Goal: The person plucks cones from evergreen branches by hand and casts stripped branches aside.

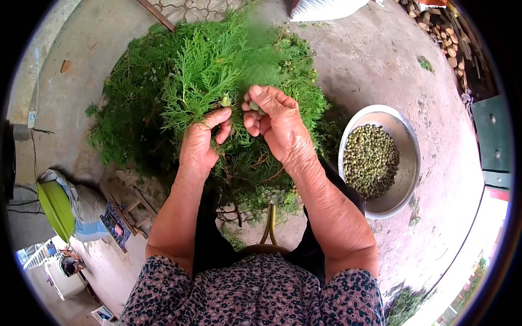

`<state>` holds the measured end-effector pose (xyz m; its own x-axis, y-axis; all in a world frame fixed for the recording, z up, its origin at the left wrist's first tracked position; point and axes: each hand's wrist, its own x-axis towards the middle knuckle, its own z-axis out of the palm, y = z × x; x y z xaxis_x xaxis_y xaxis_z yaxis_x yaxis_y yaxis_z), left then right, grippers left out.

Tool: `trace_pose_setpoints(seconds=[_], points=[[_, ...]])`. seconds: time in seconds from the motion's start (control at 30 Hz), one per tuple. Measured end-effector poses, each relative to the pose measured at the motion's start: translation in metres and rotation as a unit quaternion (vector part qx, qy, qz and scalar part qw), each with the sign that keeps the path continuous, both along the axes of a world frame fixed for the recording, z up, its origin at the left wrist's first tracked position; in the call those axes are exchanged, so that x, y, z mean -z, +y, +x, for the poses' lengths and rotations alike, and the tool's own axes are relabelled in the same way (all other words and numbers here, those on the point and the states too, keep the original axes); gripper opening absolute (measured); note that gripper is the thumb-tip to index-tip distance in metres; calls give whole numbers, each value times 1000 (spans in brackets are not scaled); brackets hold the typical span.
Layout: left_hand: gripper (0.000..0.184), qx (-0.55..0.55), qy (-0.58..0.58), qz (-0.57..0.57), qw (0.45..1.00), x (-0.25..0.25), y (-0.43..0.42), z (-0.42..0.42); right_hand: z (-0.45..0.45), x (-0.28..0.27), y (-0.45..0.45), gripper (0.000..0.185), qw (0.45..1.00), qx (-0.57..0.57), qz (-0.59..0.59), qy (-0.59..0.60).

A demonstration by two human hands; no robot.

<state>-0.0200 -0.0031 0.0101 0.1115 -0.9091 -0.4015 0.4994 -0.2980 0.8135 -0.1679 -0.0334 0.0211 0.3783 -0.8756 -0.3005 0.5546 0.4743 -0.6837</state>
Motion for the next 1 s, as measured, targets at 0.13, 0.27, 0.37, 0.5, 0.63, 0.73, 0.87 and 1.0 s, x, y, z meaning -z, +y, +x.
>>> trace_pose_setpoints(seconds=[0.13, 0.27, 0.37, 0.5, 0.63, 0.73, 0.87, 1.0], points=[[11, 10, -15, -3, 1000, 3, 1, -2, 4, 4, 2, 15, 994, 9, -58, 96], [12, 6, -7, -5, 1000, 8, 2, -6, 10, 7, 4, 12, 959, 11, -154, 237], [12, 9, -39, -20, 999, 11, 6, -9, 11, 7, 4, 15, 941, 6, -196, 275], [13, 21, -38, -44, 998, 15, 7, -11, 11, 11, 5, 15, 937, 1, -205, 284], [13, 32, -12, -35, 999, 6, 4, -4, 8, 0, 4, 16, 972, -14, -82, 218], [14, 29, -2, -6, 1000, -1, 4, -4, 2, 7, 0, 17, 992, -33, -45, 115], [14, 19, 17, -15, 1000, 2, -1, 0, -4, 7, -4, 21, 999, -37, -3, 5], [14, 9, 16, -5, 1000, 2, -3, 2, -6, 3, -4, 23, 999, -27, 4, -36]])
